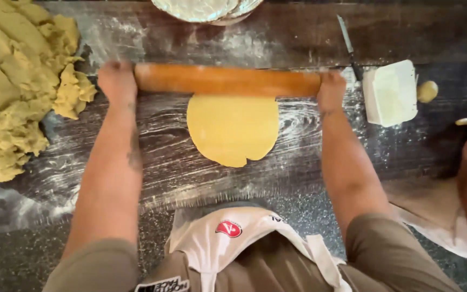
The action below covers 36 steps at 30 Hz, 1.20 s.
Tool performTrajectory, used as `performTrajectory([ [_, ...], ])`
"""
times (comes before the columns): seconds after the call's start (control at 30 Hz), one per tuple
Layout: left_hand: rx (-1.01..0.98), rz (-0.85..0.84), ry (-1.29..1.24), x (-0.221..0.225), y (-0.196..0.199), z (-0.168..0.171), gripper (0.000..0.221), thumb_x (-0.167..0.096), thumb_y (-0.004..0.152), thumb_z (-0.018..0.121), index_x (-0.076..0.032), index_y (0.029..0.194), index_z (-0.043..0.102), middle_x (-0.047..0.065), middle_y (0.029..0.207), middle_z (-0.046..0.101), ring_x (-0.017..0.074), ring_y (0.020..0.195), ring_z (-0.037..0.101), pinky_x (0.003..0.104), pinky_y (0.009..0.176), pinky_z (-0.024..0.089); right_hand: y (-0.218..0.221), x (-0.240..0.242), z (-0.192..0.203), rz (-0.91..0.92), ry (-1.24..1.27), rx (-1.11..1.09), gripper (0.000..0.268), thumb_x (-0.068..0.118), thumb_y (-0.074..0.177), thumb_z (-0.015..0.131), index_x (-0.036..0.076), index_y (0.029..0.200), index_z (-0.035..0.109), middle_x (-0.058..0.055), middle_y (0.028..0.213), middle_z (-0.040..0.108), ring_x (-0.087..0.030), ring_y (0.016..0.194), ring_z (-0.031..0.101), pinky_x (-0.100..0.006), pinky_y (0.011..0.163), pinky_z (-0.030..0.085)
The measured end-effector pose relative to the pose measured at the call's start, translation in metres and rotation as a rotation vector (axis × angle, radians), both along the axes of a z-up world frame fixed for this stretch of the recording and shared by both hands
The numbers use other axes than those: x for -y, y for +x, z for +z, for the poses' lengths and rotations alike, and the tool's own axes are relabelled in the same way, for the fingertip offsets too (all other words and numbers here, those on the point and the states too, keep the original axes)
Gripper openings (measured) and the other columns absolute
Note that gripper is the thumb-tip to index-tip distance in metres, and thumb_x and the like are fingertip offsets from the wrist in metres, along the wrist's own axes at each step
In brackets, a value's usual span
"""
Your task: Rolling out dough with a rolling pin, placing it into a pie tin, and trimming the edges with a knife.
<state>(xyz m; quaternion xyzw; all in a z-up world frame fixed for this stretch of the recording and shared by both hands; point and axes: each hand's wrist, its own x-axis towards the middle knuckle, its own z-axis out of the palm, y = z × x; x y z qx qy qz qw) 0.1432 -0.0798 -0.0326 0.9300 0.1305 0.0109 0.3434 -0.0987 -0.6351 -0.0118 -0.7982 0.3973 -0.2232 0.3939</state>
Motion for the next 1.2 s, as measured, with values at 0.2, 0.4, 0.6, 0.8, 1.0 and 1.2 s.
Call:
performTrajectory([
  [0.2, -0.207, -0.096, -0.002, -0.018, -0.066, 0.041, 0.036, -0.037, 0.097, 0.065, -0.004, 0.098, 0.079, 0.021, 0.097, 0.074, 0.0415, 0.106, 0.069, 0.053, 0.093, 0.051, -0.086, -0.018, 0.005, 0.018, 0.166, -0.455, 0.031, 0.038, 0.100, 0.064, 0.011, 0.090, 0.075, -0.008, 0.078, 0.069, -0.022, 0.076, 0.071, -0.042, 0.070, 0.057],
  [0.4, 0.068, -0.022, -0.036, -0.015, -0.018, -0.014, 0.024, -0.037, 0.080, 0.067, -0.015, 0.075, 0.077, 0.003, 0.065, 0.075, 0.0238, 0.068, 0.073, 0.043, 0.064, 0.052, -0.033, -0.030, 0.036, -0.093, 0.119, -0.377, 0.025, 0.036, 0.085, 0.070, 0.018, 0.071, 0.061, 0.006, 0.064, 0.042, -0.010, 0.064, 0.039, -0.035, 0.057, 0.032],
  [0.6, -0.268, -0.232, 0.168, -0.073, -0.208, 0.062, 0.047, -0.037, 0.108, 0.055, 0.002, 0.088, 0.073, 0.029, 0.087, 0.071, 0.0488, 0.095, 0.068, 0.056, 0.083, 0.051, -0.162, -0.111, 0.099, 0.058, 0.078, -0.536, 0.043, 0.036, 0.104, 0.061, -0.003, 0.089, 0.072, -0.031, 0.088, 0.068, -0.048, 0.095, 0.066, -0.057, 0.085, 0.049],
  [0.8, 0.101, -0.248, 0.171, -0.030, -0.004, -0.033, 0.044, -0.033, 0.102, 0.058, 0.004, 0.088, 0.076, 0.029, 0.085, 0.072, 0.0497, 0.090, 0.070, 0.059, 0.079, 0.051, 0.001, 0.010, 0.006, 0.031, 0.065, -0.250, 0.044, 0.030, 0.103, 0.061, 0.013, 0.063, 0.063, -0.005, 0.052, 0.054, -0.017, 0.047, 0.055, -0.037, 0.056, 0.050],
  [1.0, 0.163, -0.330, 0.097, -0.047, -0.097, 0.017, 0.043, -0.025, 0.106, 0.060, 0.011, 0.087, 0.074, 0.035, 0.081, 0.068, 0.0544, 0.088, 0.067, 0.061, 0.078, 0.049, -0.098, -0.007, -0.008, 0.240, -0.094, -0.438, 0.053, 0.036, 0.108, 0.048, -0.004, 0.085, 0.074, -0.026, 0.080, 0.071, -0.042, 0.082, 0.072, -0.053, 0.076, 0.052],
  [1.2, -0.236, -0.165, 0.035, -0.089, -0.248, 0.044, 0.031, -0.031, 0.100, 0.066, -0.004, 0.092, 0.076, 0.022, 0.090, 0.072, 0.0441, 0.097, 0.068, 0.053, 0.086, 0.053, -0.208, -0.096, 0.071, 0.086, 0.165, -0.687, 0.048, 0.045, 0.099, 0.063, 0.001, 0.092, 0.079, -0.026, 0.091, 0.074, -0.048, 0.095, 0.069, -0.059, 0.082, 0.052],
])
